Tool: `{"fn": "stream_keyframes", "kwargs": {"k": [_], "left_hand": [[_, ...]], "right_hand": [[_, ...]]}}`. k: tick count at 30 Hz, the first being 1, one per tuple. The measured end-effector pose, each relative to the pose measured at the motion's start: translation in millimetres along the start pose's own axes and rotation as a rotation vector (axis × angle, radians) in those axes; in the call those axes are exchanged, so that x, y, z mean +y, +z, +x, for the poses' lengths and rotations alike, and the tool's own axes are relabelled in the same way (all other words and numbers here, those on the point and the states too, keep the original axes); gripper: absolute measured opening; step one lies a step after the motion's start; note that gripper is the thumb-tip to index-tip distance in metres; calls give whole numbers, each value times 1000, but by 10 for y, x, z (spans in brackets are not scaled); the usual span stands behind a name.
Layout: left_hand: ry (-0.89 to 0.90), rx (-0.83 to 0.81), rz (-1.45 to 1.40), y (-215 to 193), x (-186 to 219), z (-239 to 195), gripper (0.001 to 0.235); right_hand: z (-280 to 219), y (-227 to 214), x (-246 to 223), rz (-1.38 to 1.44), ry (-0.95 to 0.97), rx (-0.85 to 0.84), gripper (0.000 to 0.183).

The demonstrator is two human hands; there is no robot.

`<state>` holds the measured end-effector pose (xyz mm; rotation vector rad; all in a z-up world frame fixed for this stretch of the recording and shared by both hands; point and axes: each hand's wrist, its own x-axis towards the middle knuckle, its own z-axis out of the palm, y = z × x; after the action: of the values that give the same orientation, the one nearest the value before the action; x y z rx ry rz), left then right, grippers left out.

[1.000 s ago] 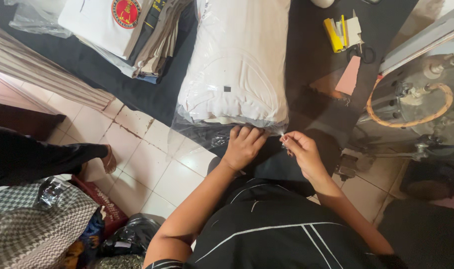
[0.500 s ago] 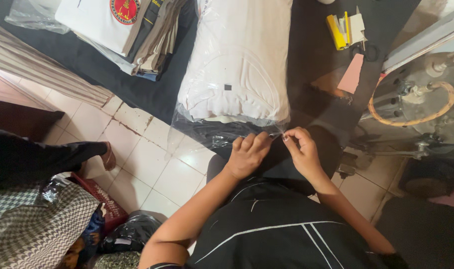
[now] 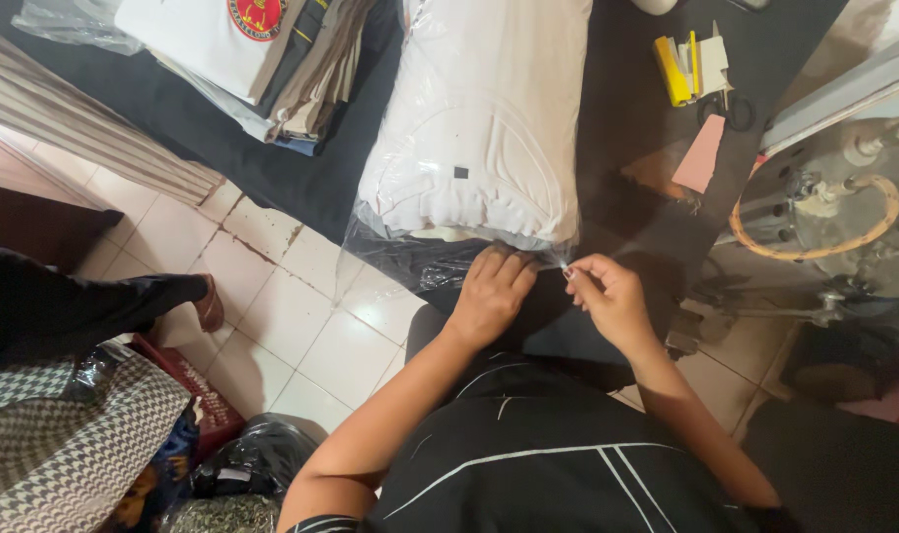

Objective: The person folds a stack of white shirts and places them into a clear plastic bag. They smooth the contents, fold the top of the bag, and use a stapler to seal the package. The person then folds the bottom of the bag and staples it as well.

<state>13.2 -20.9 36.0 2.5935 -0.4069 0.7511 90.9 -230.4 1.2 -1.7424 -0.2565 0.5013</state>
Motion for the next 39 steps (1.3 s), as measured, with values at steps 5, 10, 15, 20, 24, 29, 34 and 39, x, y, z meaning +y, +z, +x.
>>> {"fn": "stream_keyframes", "kwargs": {"k": [5, 10, 15, 20, 24, 29, 34, 39], "left_hand": [[-25, 56, -23, -7, 45, -12, 36], [-3, 69, -32, 0, 74, -52, 31], [19, 78, -31, -4, 68, -90, 29], [40, 105, -49, -31, 45, -117, 28], [63, 76, -82, 0, 21, -199, 25], [64, 87, -63, 101, -17, -256, 23], [62, 54, -66, 158, -51, -297, 25], [39, 40, -7, 184, -33, -287, 28]], "right_hand": [[80, 46, -91, 50, 30, -11, 13], [17, 208, -429, -300, -197, 105, 11], [-13, 390, -702, -344, -442, 107, 9], [-82, 452, -810, -542, -622, 161, 10], [-166, 409, -799, -508, -588, 188, 11], [-125, 393, -796, -489, -561, 190, 10], [-86, 403, -764, -590, -602, 175, 13], [-77, 365, -681, -632, -695, 200, 12]]}}
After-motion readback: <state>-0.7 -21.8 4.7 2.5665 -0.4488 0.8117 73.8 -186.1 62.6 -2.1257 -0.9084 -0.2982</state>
